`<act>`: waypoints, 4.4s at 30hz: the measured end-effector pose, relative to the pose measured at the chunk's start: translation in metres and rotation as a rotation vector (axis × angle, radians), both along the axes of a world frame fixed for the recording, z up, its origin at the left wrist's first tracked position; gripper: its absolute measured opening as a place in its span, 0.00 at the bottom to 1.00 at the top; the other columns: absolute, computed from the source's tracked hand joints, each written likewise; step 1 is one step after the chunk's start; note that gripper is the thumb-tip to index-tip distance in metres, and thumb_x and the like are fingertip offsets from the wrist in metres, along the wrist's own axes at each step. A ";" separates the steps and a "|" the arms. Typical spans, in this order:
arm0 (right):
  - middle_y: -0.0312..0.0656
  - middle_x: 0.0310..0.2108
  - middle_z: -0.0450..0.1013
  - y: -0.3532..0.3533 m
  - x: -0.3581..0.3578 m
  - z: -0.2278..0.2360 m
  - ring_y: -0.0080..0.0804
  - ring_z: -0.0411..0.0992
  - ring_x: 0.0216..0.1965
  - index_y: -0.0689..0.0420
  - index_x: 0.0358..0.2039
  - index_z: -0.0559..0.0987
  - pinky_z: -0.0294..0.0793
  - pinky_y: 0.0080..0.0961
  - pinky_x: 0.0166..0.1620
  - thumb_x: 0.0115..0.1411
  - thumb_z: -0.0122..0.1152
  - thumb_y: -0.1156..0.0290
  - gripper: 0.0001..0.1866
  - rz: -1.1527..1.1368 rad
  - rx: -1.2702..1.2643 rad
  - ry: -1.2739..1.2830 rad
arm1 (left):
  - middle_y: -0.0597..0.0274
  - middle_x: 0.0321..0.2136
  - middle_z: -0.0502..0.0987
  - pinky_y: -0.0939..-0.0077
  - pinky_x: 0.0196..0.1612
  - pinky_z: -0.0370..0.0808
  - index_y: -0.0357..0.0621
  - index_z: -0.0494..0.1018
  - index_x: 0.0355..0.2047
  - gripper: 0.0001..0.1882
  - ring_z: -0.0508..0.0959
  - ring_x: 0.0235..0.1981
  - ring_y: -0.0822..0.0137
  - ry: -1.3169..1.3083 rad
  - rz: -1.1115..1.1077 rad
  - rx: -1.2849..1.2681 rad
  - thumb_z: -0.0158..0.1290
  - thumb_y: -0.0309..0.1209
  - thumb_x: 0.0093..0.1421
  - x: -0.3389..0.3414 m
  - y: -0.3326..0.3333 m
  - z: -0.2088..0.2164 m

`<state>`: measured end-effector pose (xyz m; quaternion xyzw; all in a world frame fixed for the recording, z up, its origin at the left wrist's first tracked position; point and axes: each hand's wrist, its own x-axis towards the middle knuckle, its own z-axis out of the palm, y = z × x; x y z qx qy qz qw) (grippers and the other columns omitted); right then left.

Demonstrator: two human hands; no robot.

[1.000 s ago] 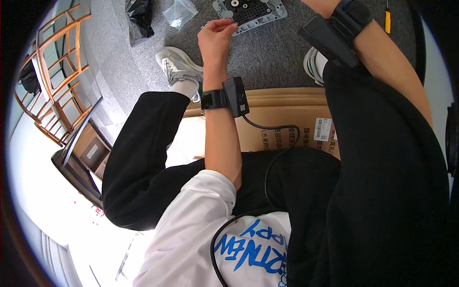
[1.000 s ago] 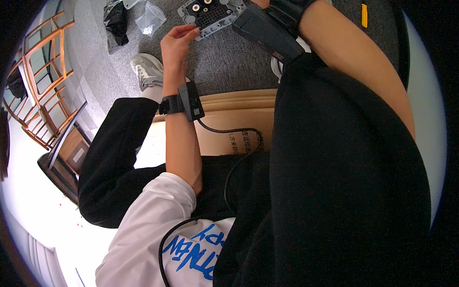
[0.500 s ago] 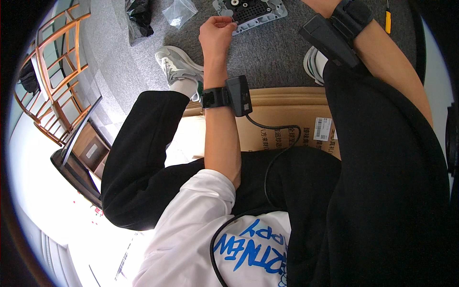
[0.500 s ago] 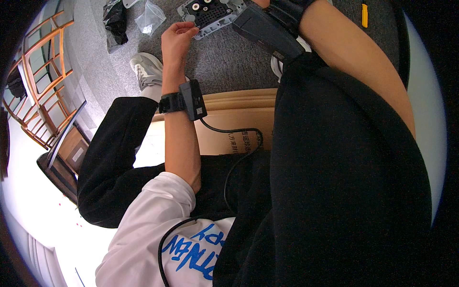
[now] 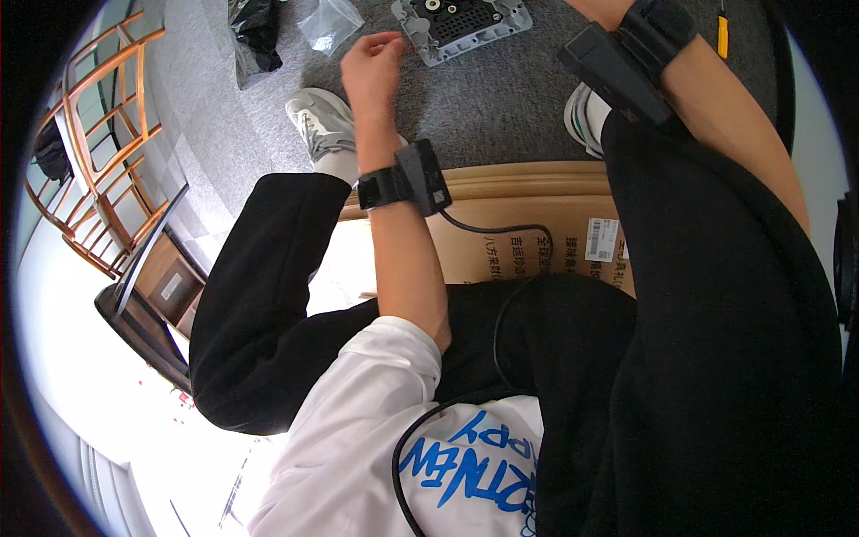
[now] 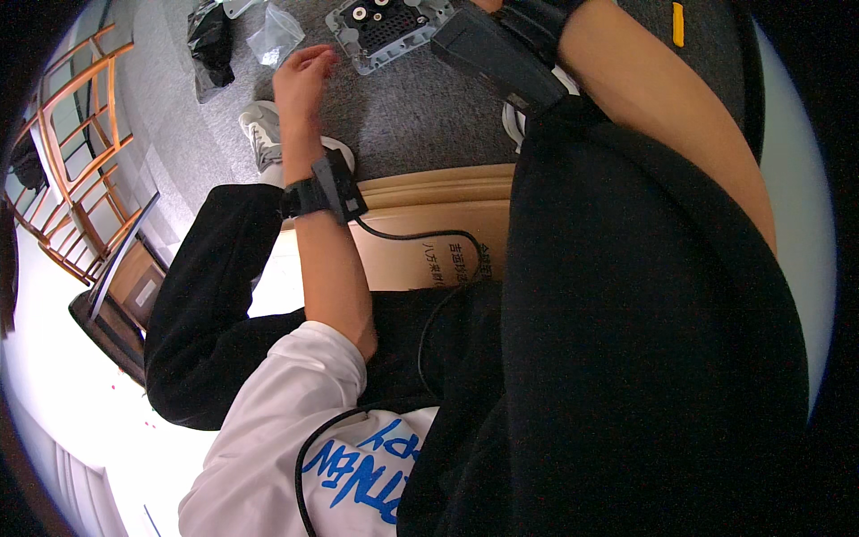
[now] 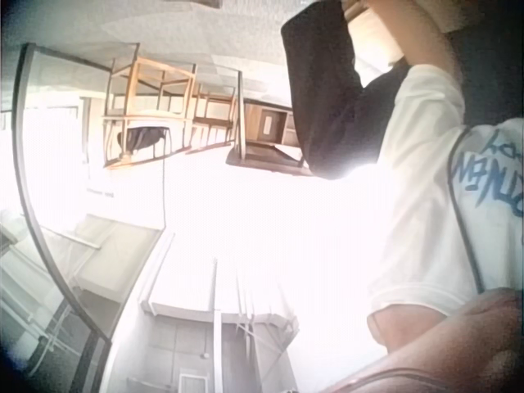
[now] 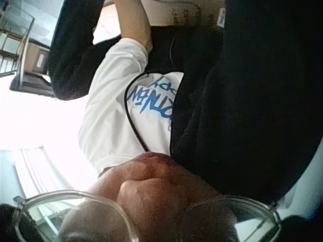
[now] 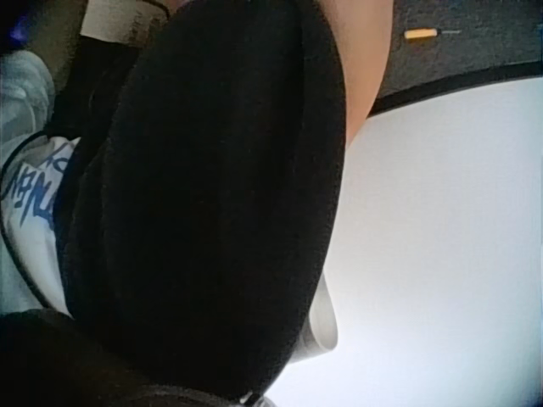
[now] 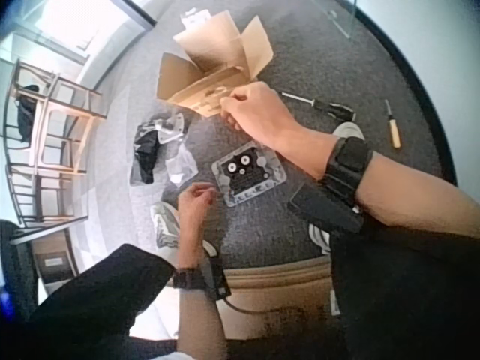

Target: The person sits on the floor and assembles a small electronic device by inserting screws into a plastic housing and tightening them with a screwdriver. The person handles screws, a plastic housing, and a screwdriver throughout the clip.

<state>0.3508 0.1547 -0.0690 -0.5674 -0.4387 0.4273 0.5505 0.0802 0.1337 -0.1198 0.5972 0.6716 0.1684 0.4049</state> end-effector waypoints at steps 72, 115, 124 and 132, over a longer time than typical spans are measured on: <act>0.45 0.23 0.80 -0.005 -0.004 -0.005 0.30 0.78 0.24 0.68 0.28 0.83 0.76 0.28 0.31 0.64 0.57 0.65 0.17 0.015 -0.064 0.012 | 0.61 0.30 0.85 0.79 0.38 0.78 0.38 0.83 0.42 0.09 0.82 0.31 0.74 -0.087 -0.206 0.173 0.61 0.25 0.62 0.028 0.029 -0.005; 0.46 0.23 0.80 -0.004 -0.006 -0.007 0.31 0.79 0.25 0.68 0.29 0.84 0.77 0.28 0.33 0.62 0.58 0.64 0.17 0.039 -0.085 0.001 | 0.63 0.29 0.83 0.81 0.31 0.73 0.31 0.84 0.41 0.17 0.78 0.27 0.74 0.030 -0.156 -0.187 0.65 0.36 0.63 0.036 0.047 0.005; 0.46 0.23 0.80 -0.004 -0.004 -0.011 0.31 0.79 0.25 0.68 0.27 0.84 0.76 0.29 0.32 0.62 0.58 0.64 0.18 0.010 -0.020 -0.036 | 0.59 0.31 0.84 0.81 0.35 0.76 0.31 0.83 0.43 0.16 0.80 0.30 0.72 -0.003 -0.187 -0.181 0.63 0.34 0.63 0.035 0.044 0.015; 0.47 0.23 0.80 -0.003 -0.002 -0.011 0.32 0.78 0.24 0.67 0.27 0.84 0.76 0.29 0.31 0.62 0.59 0.64 0.18 0.006 -0.046 -0.029 | 0.58 0.34 0.84 0.81 0.35 0.75 0.32 0.81 0.45 0.17 0.81 0.31 0.71 -0.129 0.102 -0.169 0.57 0.37 0.68 -0.013 0.063 0.010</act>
